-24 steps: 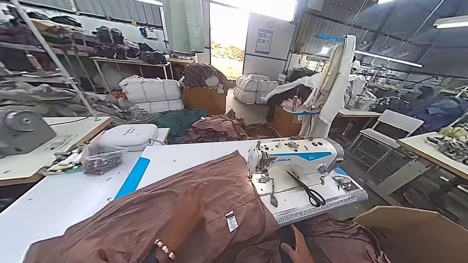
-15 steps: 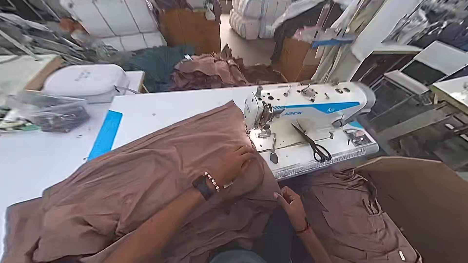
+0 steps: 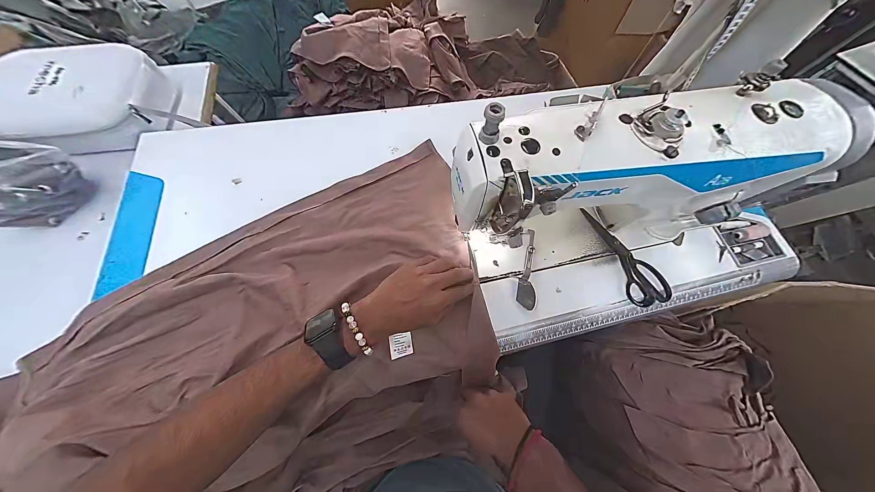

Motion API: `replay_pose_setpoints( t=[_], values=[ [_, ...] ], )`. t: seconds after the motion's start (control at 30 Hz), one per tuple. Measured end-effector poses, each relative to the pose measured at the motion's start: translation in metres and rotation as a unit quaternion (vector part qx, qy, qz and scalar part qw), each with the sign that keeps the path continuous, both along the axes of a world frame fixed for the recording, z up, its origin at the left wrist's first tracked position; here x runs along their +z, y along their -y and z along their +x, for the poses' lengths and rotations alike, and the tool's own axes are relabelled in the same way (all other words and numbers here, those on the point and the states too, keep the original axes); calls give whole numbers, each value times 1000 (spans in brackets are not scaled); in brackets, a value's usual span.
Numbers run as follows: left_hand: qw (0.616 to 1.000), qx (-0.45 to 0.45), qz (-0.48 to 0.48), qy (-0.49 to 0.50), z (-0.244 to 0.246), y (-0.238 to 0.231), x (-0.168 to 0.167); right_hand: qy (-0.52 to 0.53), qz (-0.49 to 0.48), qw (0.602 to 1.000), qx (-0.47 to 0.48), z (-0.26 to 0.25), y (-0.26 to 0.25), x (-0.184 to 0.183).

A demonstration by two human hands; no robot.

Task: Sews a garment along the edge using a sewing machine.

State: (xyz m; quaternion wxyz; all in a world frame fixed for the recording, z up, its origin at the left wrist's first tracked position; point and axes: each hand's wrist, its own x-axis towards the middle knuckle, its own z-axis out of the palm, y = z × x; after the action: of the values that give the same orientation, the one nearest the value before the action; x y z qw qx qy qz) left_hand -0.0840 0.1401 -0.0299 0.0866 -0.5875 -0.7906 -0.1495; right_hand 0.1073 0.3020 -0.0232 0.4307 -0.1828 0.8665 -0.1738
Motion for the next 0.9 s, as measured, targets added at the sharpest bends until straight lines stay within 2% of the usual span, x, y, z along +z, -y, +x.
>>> replay_pose_setpoints(
  t=[0.03, 0.07, 0.1, 0.13, 0.2, 0.27, 0.33, 0.4, 0.53, 0.63, 0.9],
  values=[
    [1000, 14, -7, 3, 1, 2, 0, 10, -54, 998, -19, -6, -5, 7],
    [999, 40, -20, 17, 6, 4, 0, -39, -140, 987, -73, -9, -12, 14],
    [996, 73, -31, 38, 12, 6, 1, -118, -218, 957, -151, -13, -17, 22],
    [992, 106, -31, 64, 22, 7, -1, -196, -254, 918, -231, -21, -22, 29],
    [981, 161, -26, 104, 42, 7, -6, -334, -232, 851, -332, -48, -34, 35],
    [977, 186, -49, 93, 51, 1, -2, -403, -164, 814, -385, -75, -45, 24],
    [976, 182, -83, 83, 43, -7, 13, -414, -112, 808, -405, -90, -51, 10],
    [984, 128, -95, 74, 25, -9, 23, -418, -82, 805, -413, -95, -50, 2],
    [999, 32, -24, 25, 1, 2, 0, -416, -53, 799, -430, -95, -40, 3],
    [996, 60, 17, 61, 10, 8, -17, -416, -38, 797, -437, -98, -32, 4],
    [986, 149, 42, 54, 23, 2, -21, -409, -7, 790, -457, -105, -16, 0]
  ],
)
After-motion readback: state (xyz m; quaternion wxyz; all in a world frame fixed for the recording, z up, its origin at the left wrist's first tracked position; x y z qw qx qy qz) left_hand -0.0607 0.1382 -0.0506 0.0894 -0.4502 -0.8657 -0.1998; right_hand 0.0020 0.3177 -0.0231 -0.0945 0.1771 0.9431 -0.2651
